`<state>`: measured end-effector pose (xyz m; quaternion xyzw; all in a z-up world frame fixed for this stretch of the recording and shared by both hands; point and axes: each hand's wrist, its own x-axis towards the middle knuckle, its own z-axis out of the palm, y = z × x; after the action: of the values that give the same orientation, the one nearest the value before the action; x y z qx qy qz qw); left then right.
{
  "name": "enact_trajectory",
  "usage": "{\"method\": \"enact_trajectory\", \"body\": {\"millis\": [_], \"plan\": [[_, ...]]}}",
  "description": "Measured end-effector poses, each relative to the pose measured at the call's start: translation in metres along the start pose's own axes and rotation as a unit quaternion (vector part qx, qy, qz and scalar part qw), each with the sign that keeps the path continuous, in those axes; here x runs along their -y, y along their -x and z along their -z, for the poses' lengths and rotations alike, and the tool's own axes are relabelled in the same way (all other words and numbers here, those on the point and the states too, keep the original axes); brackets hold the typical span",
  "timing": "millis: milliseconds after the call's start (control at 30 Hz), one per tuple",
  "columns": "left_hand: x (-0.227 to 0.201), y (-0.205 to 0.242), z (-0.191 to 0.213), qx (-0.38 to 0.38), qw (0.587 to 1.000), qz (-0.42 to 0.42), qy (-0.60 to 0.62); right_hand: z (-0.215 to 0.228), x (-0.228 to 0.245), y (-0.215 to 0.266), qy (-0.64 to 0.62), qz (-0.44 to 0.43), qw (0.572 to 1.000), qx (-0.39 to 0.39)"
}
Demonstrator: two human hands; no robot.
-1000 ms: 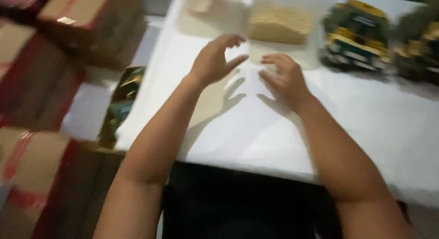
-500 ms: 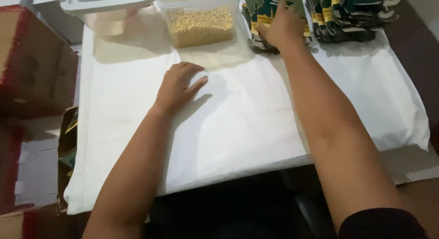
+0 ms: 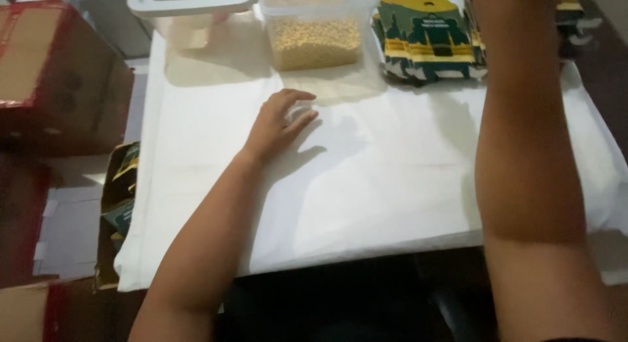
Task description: Opening and folding flat packaging pouches into a three-dimensional box shape.
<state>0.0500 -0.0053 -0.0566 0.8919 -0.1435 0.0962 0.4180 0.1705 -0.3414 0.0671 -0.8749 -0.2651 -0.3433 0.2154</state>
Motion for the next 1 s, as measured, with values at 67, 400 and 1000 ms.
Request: {"method": "enact_trajectory", "body": {"millis": [67,400,1000], "plan": [[0.024,-0.002,-0.007,-0.053,0.989,0.026,0.135,0.025,0.041,-0.002,-0.013,0.055,0.997,-0.054],[0.018,0.01,0.043,0.097,0.772,0.097,0.62,-0.069,0.134,0.035,-0.235,0.23,0.944,-0.008],[-0.017,0.01,0.014,-0.246,0.94,-0.155,0.18,-0.111,0.157,0.089,-0.517,-0.023,0.855,-0.024]]}}
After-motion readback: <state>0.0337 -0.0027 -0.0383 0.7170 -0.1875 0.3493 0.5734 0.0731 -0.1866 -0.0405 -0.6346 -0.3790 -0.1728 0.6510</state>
